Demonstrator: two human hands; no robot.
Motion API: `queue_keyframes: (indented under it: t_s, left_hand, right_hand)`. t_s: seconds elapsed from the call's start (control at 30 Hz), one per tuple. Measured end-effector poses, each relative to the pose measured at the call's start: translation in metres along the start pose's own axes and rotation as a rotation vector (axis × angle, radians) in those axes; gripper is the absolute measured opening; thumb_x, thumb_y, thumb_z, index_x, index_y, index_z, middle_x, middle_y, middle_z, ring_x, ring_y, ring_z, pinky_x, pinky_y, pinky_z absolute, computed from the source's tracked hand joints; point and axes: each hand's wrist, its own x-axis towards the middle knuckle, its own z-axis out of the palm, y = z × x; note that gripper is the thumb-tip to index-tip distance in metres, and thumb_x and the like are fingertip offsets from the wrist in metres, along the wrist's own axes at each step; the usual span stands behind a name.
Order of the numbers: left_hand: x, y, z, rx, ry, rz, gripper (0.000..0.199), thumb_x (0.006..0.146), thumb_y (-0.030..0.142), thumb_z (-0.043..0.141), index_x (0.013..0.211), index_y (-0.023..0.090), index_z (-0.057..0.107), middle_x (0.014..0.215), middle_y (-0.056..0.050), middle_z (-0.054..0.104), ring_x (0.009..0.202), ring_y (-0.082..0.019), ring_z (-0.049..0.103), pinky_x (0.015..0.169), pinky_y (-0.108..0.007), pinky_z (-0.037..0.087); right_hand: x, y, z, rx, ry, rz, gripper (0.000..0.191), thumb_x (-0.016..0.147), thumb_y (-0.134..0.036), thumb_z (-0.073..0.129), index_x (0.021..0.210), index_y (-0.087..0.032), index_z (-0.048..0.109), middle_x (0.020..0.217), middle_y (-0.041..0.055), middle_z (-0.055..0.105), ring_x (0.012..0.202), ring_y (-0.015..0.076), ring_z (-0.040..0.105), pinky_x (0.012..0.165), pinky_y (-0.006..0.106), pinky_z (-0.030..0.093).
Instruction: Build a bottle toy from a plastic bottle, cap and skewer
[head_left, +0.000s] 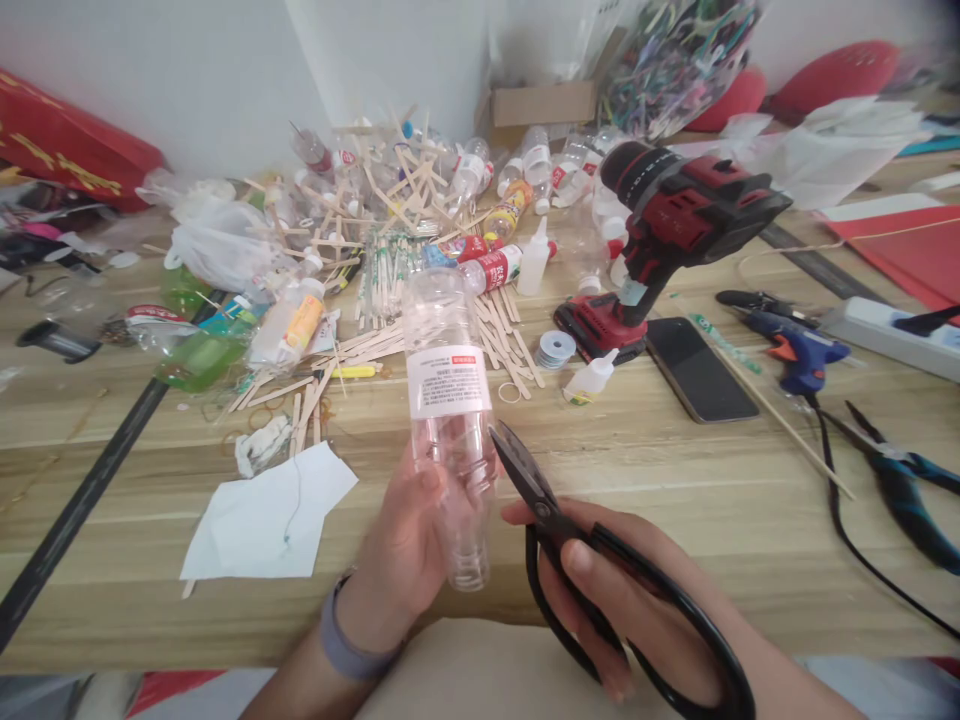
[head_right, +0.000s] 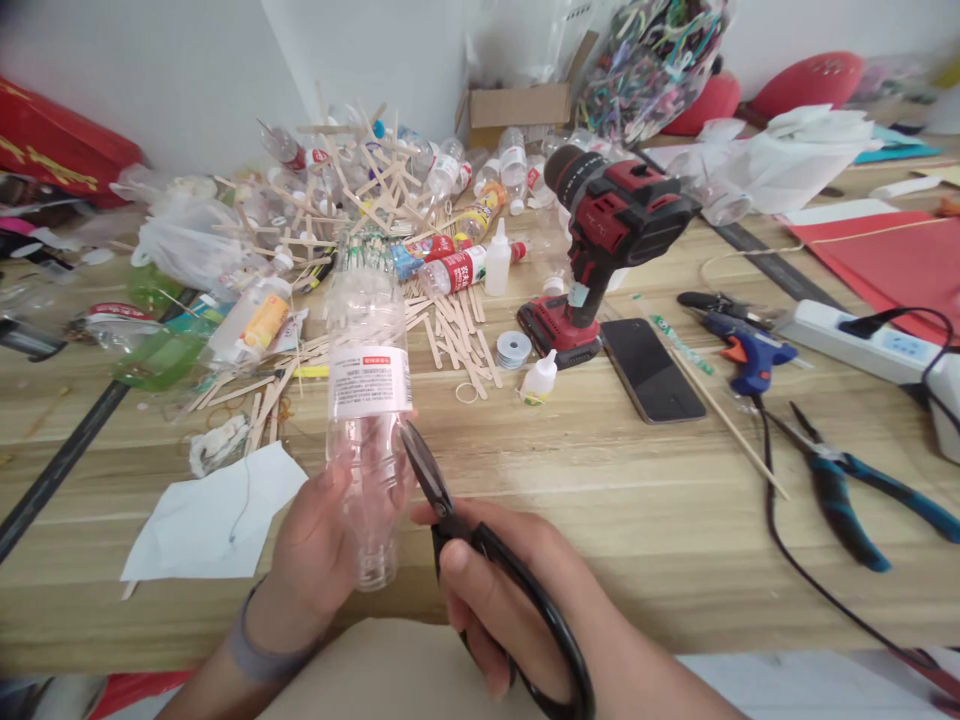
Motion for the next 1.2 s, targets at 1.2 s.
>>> queue_keyframes:
  t_s: [1.2]
  left_hand:
    - [0.0020,-0.0005,0.0037,-0.124,-0.052,-0.101,0.036,0.073,0.036,0.073,0.107,0.024,0.070,0.112,-0.002,0.070,0.090,-0.015,0.065,0.082,-0.023,0.051]
  right_hand:
    - [-0.0010,0.0028,-0.0037,0.342,-0.113,0.029,0.054,0.085,-0.062,0.053,0.108,-0.014,0.062,0.051,-0.0074,0.045,0.028,0.0001,0.031,0.027,0.010,0.025]
